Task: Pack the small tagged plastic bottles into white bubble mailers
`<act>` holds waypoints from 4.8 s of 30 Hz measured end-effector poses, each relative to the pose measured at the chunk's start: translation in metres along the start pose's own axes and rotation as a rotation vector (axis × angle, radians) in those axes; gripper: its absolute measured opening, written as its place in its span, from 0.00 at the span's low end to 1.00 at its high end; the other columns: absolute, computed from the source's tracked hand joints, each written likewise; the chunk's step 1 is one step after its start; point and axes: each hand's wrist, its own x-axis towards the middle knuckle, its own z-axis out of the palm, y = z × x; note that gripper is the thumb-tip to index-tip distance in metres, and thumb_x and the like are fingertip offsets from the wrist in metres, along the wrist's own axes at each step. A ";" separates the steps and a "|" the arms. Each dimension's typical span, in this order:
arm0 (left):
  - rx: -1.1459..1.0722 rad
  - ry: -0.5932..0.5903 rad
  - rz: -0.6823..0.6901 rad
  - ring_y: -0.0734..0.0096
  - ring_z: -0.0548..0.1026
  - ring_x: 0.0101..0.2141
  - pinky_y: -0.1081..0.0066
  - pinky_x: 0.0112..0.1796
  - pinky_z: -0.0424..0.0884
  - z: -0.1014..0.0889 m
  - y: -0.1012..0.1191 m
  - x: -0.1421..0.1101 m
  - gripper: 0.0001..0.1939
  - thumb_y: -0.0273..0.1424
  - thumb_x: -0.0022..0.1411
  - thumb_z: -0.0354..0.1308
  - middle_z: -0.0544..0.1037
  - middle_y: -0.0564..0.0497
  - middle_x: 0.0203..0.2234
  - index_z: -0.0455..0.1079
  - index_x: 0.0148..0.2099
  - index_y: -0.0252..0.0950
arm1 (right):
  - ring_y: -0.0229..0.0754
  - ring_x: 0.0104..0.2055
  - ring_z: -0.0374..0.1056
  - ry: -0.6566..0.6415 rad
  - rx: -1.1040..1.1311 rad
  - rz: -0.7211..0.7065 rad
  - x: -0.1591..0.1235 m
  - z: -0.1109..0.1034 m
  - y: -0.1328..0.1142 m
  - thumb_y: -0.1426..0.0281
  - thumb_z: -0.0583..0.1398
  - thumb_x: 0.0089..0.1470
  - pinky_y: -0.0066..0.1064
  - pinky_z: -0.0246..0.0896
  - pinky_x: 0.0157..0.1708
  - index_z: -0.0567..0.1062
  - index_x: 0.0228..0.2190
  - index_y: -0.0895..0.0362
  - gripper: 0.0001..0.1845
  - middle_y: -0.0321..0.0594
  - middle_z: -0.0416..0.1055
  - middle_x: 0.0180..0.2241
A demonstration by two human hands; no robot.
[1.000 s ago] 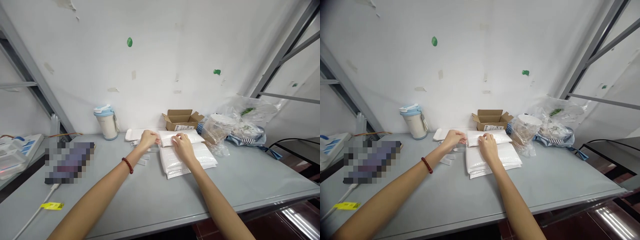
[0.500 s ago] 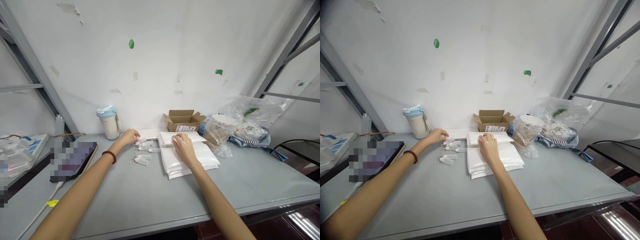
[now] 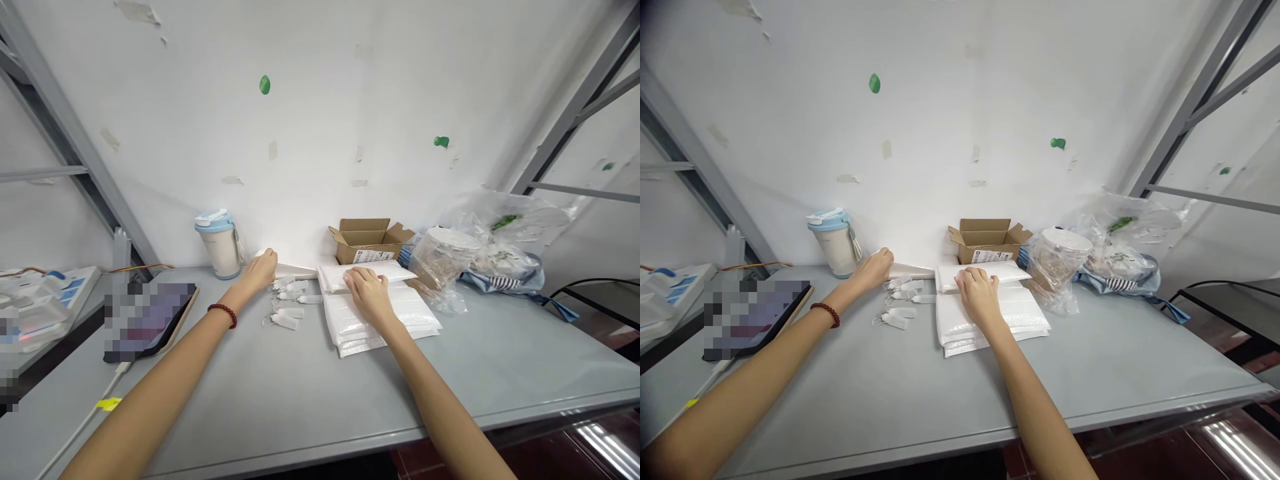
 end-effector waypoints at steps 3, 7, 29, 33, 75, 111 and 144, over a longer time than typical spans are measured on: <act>0.057 0.065 -0.039 0.58 0.75 0.35 0.64 0.34 0.68 -0.017 0.002 -0.007 0.16 0.16 0.56 0.42 0.68 0.34 0.43 0.64 0.46 0.26 | 0.45 0.49 0.62 0.003 0.006 0.015 0.000 -0.001 -0.001 0.63 0.44 0.63 0.46 0.50 0.47 0.71 0.40 0.55 0.18 0.45 0.70 0.46; 0.052 0.313 -0.169 0.59 0.74 0.33 0.66 0.30 0.67 -0.025 -0.003 -0.027 0.13 0.20 0.60 0.41 0.69 0.37 0.42 0.63 0.45 0.28 | 0.46 0.49 0.62 0.001 0.014 0.003 -0.001 -0.001 -0.002 0.63 0.44 0.63 0.47 0.51 0.46 0.71 0.39 0.55 0.18 0.46 0.70 0.46; -0.828 0.660 -0.060 0.71 0.72 0.36 0.71 0.35 0.72 -0.004 0.049 -0.090 0.07 0.30 0.63 0.47 0.72 0.47 0.36 0.66 0.36 0.36 | 0.53 0.57 0.55 0.153 -0.026 -0.288 -0.010 -0.008 -0.025 0.61 0.55 0.56 0.48 0.49 0.53 0.60 0.54 0.58 0.26 0.55 0.60 0.54; -1.016 0.406 0.047 0.69 0.73 0.37 0.71 0.36 0.73 -0.005 0.072 -0.099 0.08 0.32 0.62 0.48 0.73 0.46 0.37 0.68 0.36 0.37 | 0.52 0.58 0.54 0.070 -0.056 -0.318 -0.013 -0.003 -0.031 0.70 0.52 0.57 0.51 0.47 0.53 0.62 0.54 0.57 0.23 0.54 0.59 0.56; -1.381 -0.221 -0.311 0.75 0.67 0.21 0.74 0.24 0.61 -0.019 0.043 -0.089 0.15 0.41 0.49 0.60 0.73 0.54 0.19 0.73 0.29 0.32 | 0.54 0.56 0.52 0.036 0.078 -0.419 -0.021 -0.010 -0.047 0.70 0.58 0.45 0.53 0.38 0.54 0.53 0.56 0.56 0.36 0.54 0.56 0.53; -1.007 -0.395 0.000 0.74 0.66 0.25 0.76 0.25 0.61 -0.041 -0.014 -0.088 0.10 0.39 0.51 0.57 0.73 0.53 0.24 0.72 0.30 0.37 | 0.51 0.49 0.59 0.006 0.096 -0.177 -0.011 -0.010 -0.028 0.68 0.57 0.49 0.46 0.43 0.50 0.62 0.51 0.55 0.26 0.47 0.65 0.46; -0.640 -0.206 -0.105 0.62 0.72 0.31 0.69 0.32 0.63 0.006 0.019 -0.088 0.10 0.33 0.50 0.54 0.77 0.48 0.29 0.74 0.31 0.36 | 0.50 0.43 0.62 0.074 0.203 -0.320 -0.012 -0.013 -0.030 0.69 0.56 0.51 0.40 0.55 0.41 0.59 0.51 0.55 0.24 0.45 0.68 0.41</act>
